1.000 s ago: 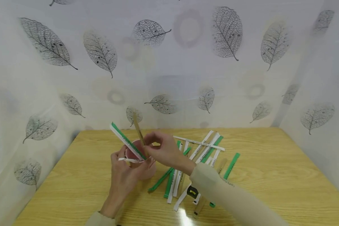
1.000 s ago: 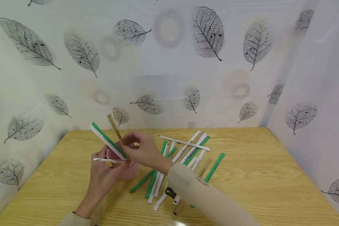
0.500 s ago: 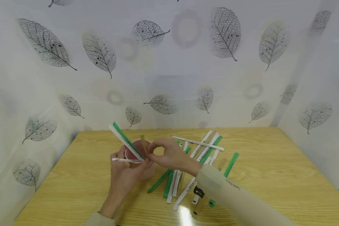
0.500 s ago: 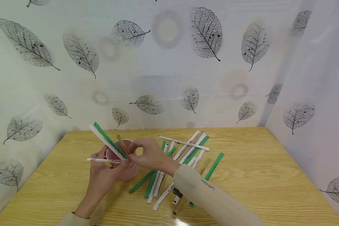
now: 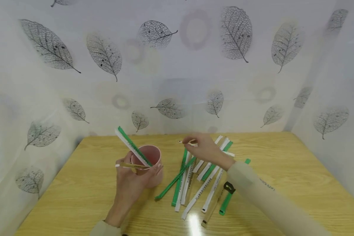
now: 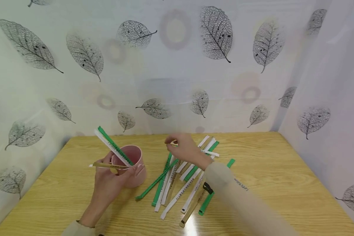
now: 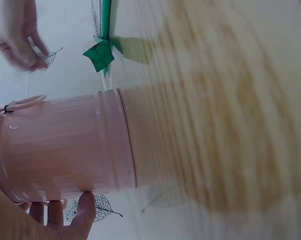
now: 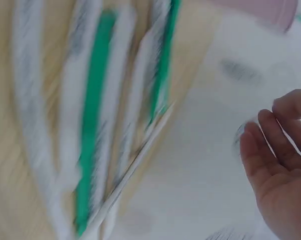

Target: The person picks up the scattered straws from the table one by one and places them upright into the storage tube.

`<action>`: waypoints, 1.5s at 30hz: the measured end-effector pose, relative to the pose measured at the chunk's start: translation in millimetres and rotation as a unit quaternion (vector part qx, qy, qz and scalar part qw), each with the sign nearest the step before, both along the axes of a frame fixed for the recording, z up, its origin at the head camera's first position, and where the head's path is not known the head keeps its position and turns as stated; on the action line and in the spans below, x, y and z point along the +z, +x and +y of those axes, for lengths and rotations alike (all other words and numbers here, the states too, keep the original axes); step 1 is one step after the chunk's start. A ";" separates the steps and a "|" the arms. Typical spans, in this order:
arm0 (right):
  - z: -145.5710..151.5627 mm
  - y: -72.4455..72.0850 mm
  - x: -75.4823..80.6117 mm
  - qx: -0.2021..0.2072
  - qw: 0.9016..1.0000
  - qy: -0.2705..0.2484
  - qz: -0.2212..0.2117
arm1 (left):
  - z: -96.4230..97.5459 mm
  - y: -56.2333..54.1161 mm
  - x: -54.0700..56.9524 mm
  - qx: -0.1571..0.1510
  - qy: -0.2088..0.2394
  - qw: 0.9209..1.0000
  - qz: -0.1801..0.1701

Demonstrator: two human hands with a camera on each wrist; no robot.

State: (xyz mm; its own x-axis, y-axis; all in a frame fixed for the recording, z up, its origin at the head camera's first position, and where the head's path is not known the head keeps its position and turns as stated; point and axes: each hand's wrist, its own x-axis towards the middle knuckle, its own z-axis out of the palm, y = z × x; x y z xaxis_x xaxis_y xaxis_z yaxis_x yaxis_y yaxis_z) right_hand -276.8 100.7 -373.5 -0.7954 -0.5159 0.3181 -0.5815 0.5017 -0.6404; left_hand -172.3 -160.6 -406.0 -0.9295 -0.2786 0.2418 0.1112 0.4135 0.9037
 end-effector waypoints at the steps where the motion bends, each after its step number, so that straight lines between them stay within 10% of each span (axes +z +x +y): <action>1: 9.6 -7.4 -1.9 -0.006 1.000 0.020 0.010 | -0.1 0.1 0.0 0.001 0.001 1.000 0.001; 16: 50.6 -56.3 -30.3 -0.023 0.981 0.191 -0.012 | -0.6 -0.4 -0.9 0.005 -0.007 1.000 0.005; 45: 41.0 -59.0 -36.9 -0.018 0.978 0.208 -0.031 | -0.7 1.5 -0.8 0.004 -0.006 1.000 -0.007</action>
